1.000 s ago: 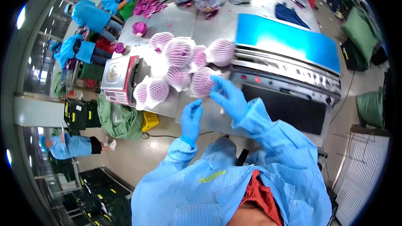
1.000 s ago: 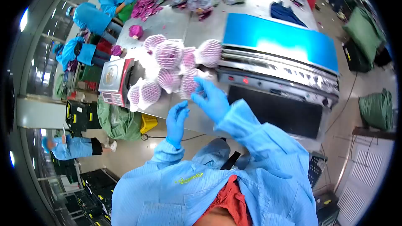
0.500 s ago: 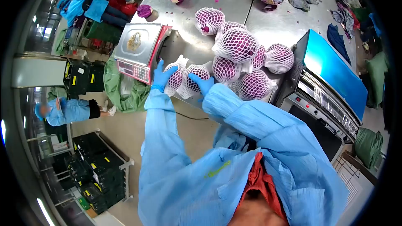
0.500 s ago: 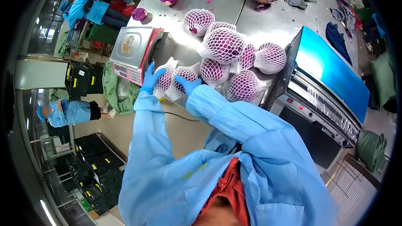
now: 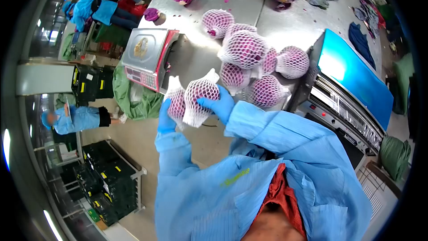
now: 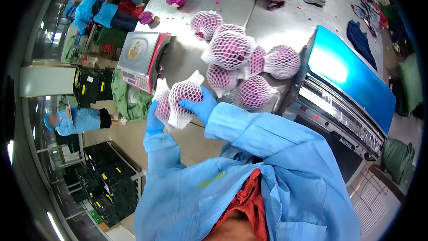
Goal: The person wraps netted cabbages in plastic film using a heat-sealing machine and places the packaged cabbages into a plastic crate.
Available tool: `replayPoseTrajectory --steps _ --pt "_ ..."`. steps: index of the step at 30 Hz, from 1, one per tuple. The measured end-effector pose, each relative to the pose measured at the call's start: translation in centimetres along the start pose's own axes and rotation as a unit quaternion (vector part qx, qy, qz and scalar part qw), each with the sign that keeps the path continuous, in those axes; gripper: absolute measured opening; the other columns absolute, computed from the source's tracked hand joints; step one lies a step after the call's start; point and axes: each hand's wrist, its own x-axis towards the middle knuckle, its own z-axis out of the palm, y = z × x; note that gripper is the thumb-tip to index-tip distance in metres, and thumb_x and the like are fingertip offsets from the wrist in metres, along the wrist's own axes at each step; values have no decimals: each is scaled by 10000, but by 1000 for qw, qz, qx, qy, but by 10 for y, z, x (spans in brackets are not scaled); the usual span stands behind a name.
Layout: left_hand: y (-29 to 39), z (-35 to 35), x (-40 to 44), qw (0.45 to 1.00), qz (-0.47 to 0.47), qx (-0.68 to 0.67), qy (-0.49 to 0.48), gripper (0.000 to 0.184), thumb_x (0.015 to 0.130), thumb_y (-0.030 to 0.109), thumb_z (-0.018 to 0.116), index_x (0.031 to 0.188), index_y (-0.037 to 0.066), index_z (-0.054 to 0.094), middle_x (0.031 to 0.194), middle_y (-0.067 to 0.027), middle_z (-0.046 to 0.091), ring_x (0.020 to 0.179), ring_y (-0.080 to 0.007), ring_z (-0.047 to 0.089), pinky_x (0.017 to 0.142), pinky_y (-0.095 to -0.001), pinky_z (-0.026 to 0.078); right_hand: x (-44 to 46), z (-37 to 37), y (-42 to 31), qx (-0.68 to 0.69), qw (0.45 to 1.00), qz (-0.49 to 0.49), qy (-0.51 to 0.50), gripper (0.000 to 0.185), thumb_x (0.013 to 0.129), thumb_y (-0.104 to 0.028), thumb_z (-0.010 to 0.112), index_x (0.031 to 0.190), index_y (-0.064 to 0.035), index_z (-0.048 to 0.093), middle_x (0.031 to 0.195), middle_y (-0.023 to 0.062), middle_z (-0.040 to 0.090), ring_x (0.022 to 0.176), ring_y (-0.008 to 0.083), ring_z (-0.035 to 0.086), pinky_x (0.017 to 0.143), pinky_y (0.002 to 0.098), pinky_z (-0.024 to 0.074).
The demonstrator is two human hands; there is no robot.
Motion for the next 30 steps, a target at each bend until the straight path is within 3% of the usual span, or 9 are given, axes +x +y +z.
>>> replayPoseTrajectory --steps 3,7,14,17,21,24,26,29,30 --pt "4 73 -44 999 -11 -46 -23 643 908 322 497 1426 -3 299 1395 -193 440 1259 -334 461 1070 -470 369 -44 -27 -34 -17 999 -37 -18 628 722 -53 785 1270 20 486 1140 111 629 1003 178 629 893 323 517" --pt "-27 169 -57 990 -43 -89 -99 700 813 207 603 1408 -27 318 1374 -192 463 1227 -333 494 1048 -467 397 -132 -78 -136 -6 996 -91 -19 668 730 -48 786 1309 10 459 1151 94 622 1015 181 622 908 326 513" --pt "-99 401 -58 962 -116 -81 -235 575 872 247 561 1360 -12 400 1272 -182 549 1132 -315 569 984 -444 472 -271 -220 -268 -163 962 -156 157 517 798 -173 746 1242 10 555 1079 104 656 947 166 639 837 302 515" --pt "-131 473 -35 946 -107 46 -303 482 871 223 596 1276 -13 488 1141 -124 622 995 -224 629 879 -357 519 -308 -265 -304 -219 934 -130 251 501 777 -240 764 1187 -1 604 970 95 690 777 157 673 626 274 537" --pt "-168 548 7 907 -96 230 -339 360 865 237 644 1139 7 605 1000 -68 670 861 -166 650 787 -306 523 -319 -329 -344 -343 886 -54 308 516 741 -344 787 1122 -25 650 910 89 700 712 159 674 579 265 534" --pt "-199 579 30 897 -130 297 -302 378 850 275 688 1122 19 627 1015 -73 671 846 -164 639 765 -303 518 -326 -331 -368 -430 848 6 309 526 739 -350 789 1122 -20 648 956 98 698 793 170 676 695 298 546" --pt "-226 575 63 860 -114 371 -332 521 851 453 642 1153 30 610 1052 -94 657 890 -210 633 738 -351 528 -319 -347 -371 -456 832 41 313 538 743 -352 789 1133 -13 639 998 106 693 852 175 672 774 310 541" --pt "-214 583 54 827 -164 438 -312 626 857 562 566 1275 99 518 1171 -116 598 939 -273 621 707 -415 536 -322 -358 -366 -490 822 -18 290 672 755 -563 699 1197 -65 607 1021 102 674 827 190 662 569 325 532" --pt "-203 583 44 821 -178 448 -307 648 860 584 542 1315 126 484 1208 -122 576 954 -291 616 698 -433 538 -321 -367 -364 -474 833 -27 285 706 760 -596 675 1224 -71 586 1066 109 658 858 201 657 597 342 533"
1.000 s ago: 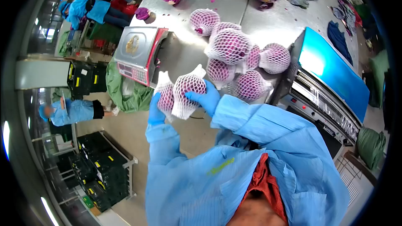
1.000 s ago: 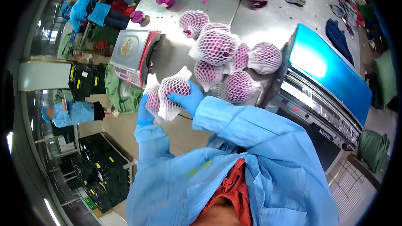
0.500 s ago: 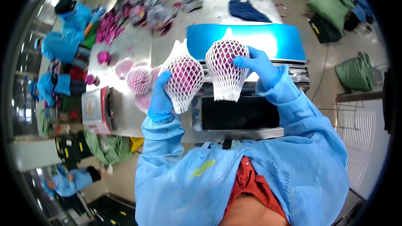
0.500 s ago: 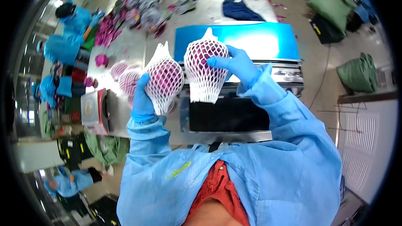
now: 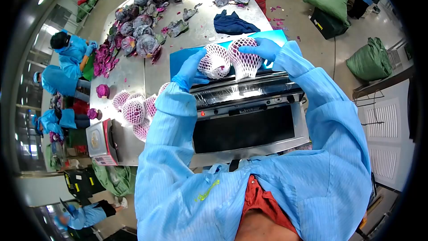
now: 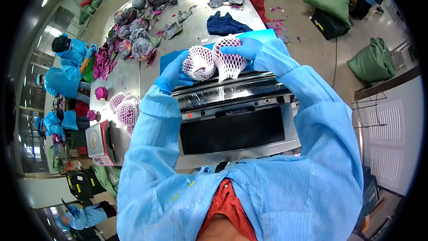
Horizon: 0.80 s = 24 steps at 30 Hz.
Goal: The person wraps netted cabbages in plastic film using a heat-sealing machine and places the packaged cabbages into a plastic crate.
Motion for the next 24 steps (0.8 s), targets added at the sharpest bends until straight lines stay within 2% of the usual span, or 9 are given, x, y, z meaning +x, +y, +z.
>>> replayPoseTrajectory --steps 3,7,8,11,15,17,20,21,24 --pt "-3 0 -15 1000 -13 19 6 633 885 605 484 1304 131 500 1180 -92 614 961 -254 625 756 -433 519 12 -1 20 97 995 4 2 756 773 -630 644 1270 -68 547 1131 113 635 882 214 651 651 368 534" --pt "-15 11 -6 999 28 -38 -8 602 905 558 486 1298 102 493 1169 -100 610 986 -257 626 761 -439 534 11 17 7 95 995 -14 27 690 827 -597 603 1241 -47 559 1001 72 674 841 170 647 638 327 519" --pt "-18 14 -9 997 38 -63 -12 587 911 544 486 1296 101 493 1165 -101 610 987 -258 626 764 -444 537 -1 11 1 84 994 48 44 585 848 -498 638 1176 -14 610 1057 93 684 896 175 655 812 299 494" --pt "-35 10 6 996 49 -68 8 579 922 522 476 1306 88 487 1179 -118 593 999 -271 617 715 -447 557 -2 16 7 86 993 47 73 610 838 -513 642 1182 -11 603 1076 100 676 898 177 656 829 294 491" --pt "-31 8 -15 991 128 16 35 701 894 554 510 1394 74 401 1221 -163 550 1003 -299 606 667 -399 568 3 11 11 64 991 106 40 779 798 -642 596 1322 -74 495 1080 109 663 921 222 656 697 399 539" --pt "-36 -3 -8 988 138 19 61 743 871 554 552 1382 36 401 1212 -210 542 1010 -305 604 612 -395 583 -11 5 8 14 996 82 43 907 775 -696 572 1394 -51 417 1142 163 626 962 261 634 765 397 519" --pt "-41 -19 -43 980 164 57 97 691 858 429 630 1389 48 407 1366 -211 402 1107 -289 543 767 -353 544 -20 -6 61 -102 983 -25 152 970 778 -691 578 1422 -1 353 1155 200 608 1016 308 606 909 377 459" --pt "-48 -23 -58 982 159 43 90 653 865 404 631 1375 51 425 1368 -193 401 1116 -276 540 768 -337 535 -41 -10 54 -84 980 -65 166 878 805 -651 584 1365 10 441 1133 200 616 1052 311 589 937 387 443" --pt "-72 -27 -101 989 118 55 77 492 860 258 655 1272 26 518 1041 -71 590 807 -124 566 674 -271 495 -80 -35 48 -96 984 105 108 659 816 -543 650 1152 21 606 949 177 658 818 273 648 730 380 516"
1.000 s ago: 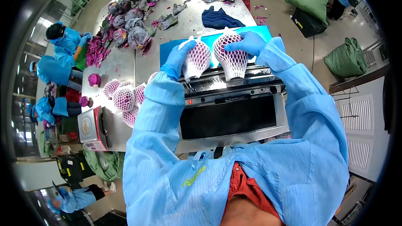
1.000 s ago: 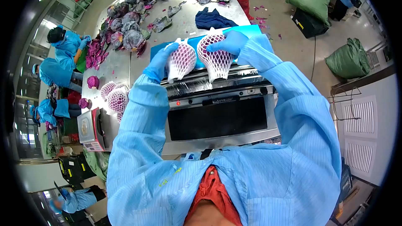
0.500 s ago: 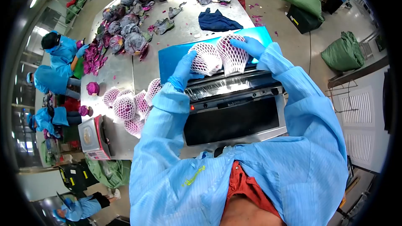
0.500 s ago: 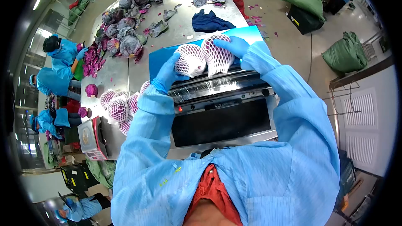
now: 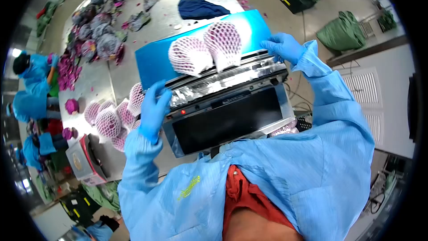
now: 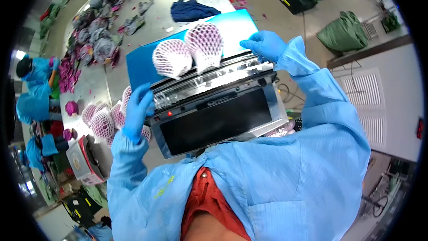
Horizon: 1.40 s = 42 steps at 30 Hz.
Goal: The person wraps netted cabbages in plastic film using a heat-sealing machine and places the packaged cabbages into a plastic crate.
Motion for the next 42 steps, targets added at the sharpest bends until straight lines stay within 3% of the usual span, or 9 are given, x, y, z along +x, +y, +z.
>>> replayPoseTrajectory --steps 5,18,23,29,31,33,36,39,42 --pt "-30 -12 -39 963 -28 267 1 447 845 234 663 1194 -24 556 735 -56 596 596 -90 547 539 -257 455 -15 -1 48 43 974 206 -87 439 836 -389 686 954 33 657 750 141 646 485 203 592 436 346 481" --pt "-13 15 25 960 -267 -83 -36 190 928 166 507 908 -3 594 746 -80 652 525 -111 582 386 -215 409 3 53 18 204 922 310 -111 207 921 -221 540 851 -39 609 615 37 578 479 137 535 423 295 384" --pt "-11 1 12 944 -262 -174 -102 187 912 177 496 823 39 586 641 -16 552 479 -94 487 394 -211 371 -14 46 31 350 882 283 -141 204 840 -213 495 724 -57 558 528 29 506 402 129 449 370 289 311" --pt "60 -36 -64 957 -127 -260 -39 225 923 205 503 745 69 489 610 -25 501 462 -125 472 404 -254 399 -79 -25 -27 355 931 -6 -89 212 868 -171 513 720 -23 545 494 63 492 360 131 458 343 232 360" --pt "69 -53 -48 938 127 -311 -81 202 932 203 496 813 45 536 744 -79 582 566 -177 556 495 -258 481 -70 -54 -50 341 923 -161 -81 225 910 -170 513 770 -4 572 606 85 577 497 134 551 468 235 444" --pt "77 -43 -10 937 248 -224 105 202 948 194 474 909 18 564 944 -136 629 844 -246 632 733 -322 534 -33 -62 -69 161 928 -335 37 239 940 -184 515 914 32 615 815 99 651 772 136 613 715 248 490" --pt "64 -31 70 978 201 -37 31 323 894 151 593 1167 -8 523 1184 -152 577 1114 -254 562 979 -363 438 55 -32 -54 163 939 -300 -39 309 878 -122 614 1150 21 582 1099 108 623 1094 187 547 969 287 402" --pt "33 7 106 919 346 175 -78 752 665 202 840 1292 31 461 1179 -95 570 1133 -221 538 1001 -334 417 70 7 -51 36 958 -245 -144 916 626 -112 856 1401 -31 375 1335 151 488 1232 259 464 1063 336 338" --pt "13 26 118 947 284 131 -78 883 604 217 884 1327 13 420 1209 -91 556 1094 -212 554 981 -320 431 99 56 -25 133 935 -313 -101 1268 467 -198 933 1473 -43 177 1391 202 408 1284 293 411 1098 375 309"
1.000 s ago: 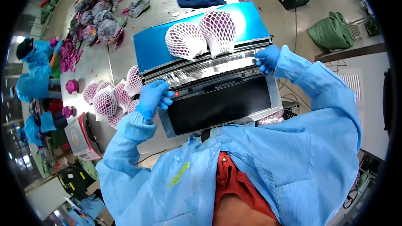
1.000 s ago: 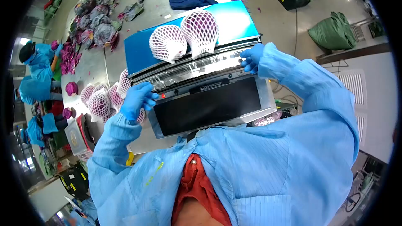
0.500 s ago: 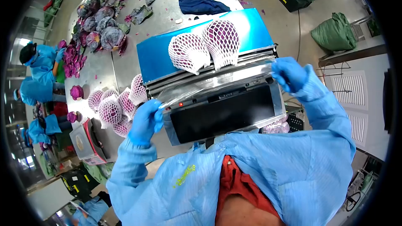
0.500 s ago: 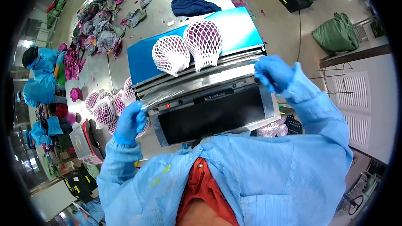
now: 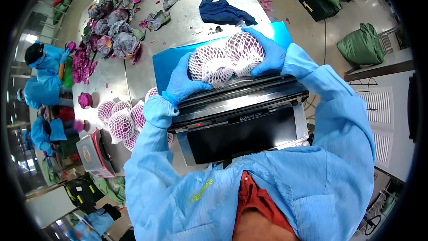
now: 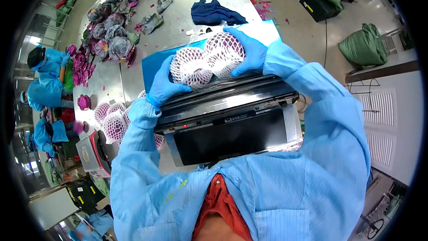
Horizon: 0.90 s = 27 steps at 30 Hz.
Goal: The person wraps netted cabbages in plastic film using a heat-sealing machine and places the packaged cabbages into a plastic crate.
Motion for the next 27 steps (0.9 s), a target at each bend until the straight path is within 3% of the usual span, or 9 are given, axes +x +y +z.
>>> replayPoseTrajectory --steps 3,5,9,11,14,20,23,25,27 --pt "4 5 -1 964 -131 -229 33 739 697 259 831 1269 -31 464 1148 -92 586 1026 -179 572 922 -298 453 9 1 1 64 990 55 109 1155 554 -198 900 1461 -29 205 1349 207 446 1239 294 464 1063 385 365" --pt "23 -2 -1 915 -197 -350 37 655 763 295 783 1228 -60 491 1107 -91 605 970 -155 582 876 -287 464 4 7 -19 268 947 113 139 843 711 -221 814 1374 23 352 1184 187 574 1062 239 595 931 362 480" --pt "95 13 -58 861 -268 -430 41 548 873 407 643 1144 -65 583 1064 -119 645 936 -151 604 845 -288 477 -56 27 -73 314 915 243 78 600 802 -307 735 1209 83 527 1118 162 624 965 210 632 903 335 489" --pt "79 19 -111 866 -341 -366 -19 588 888 426 621 1199 -70 559 1105 -140 640 993 -188 616 877 -319 497 -96 54 -96 402 872 277 27 606 832 -355 702 1201 98 537 1130 168 628 953 197 636 884 309 491" --pt "71 41 -168 753 -515 -392 -121 781 896 565 514 1436 37 312 1373 -159 468 1183 -298 525 1030 -460 406 -147 85 -80 327 847 419 2 637 835 -432 687 1178 93 573 1015 170 673 878 204 664 806 307 522" --pt "52 72 -211 675 -566 -467 -72 605 953 428 504 1374 6 405 1314 -139 526 1168 -232 542 1003 -387 438 -199 115 -42 279 840 465 -32 691 847 -524 608 1266 20 531 1085 146 643 934 215 628 752 315 517" --pt "72 63 -217 707 -516 -482 -47 573 905 411 611 1214 -66 539 1150 -123 623 1007 -180 610 883 -301 486 -220 111 -59 275 898 339 61 723 810 -325 718 1395 -52 394 1233 138 549 1086 240 559 909 370 476" --pt "48 63 -260 890 -390 -232 -51 502 833 260 686 1210 -30 525 1117 -125 606 1038 -241 578 880 -339 482 -231 84 -64 -26 986 159 -27 771 748 -247 774 1390 -43 398 1289 143 507 1205 288 483 1013 404 407" --pt "69 53 -261 984 -158 45 -69 541 777 194 718 1233 -3 505 1122 -135 586 1055 -289 555 892 -372 473 -248 92 -38 -124 985 97 -68 800 659 -226 801 1364 -85 451 1333 146 476 1289 326 402 1052 414 363"
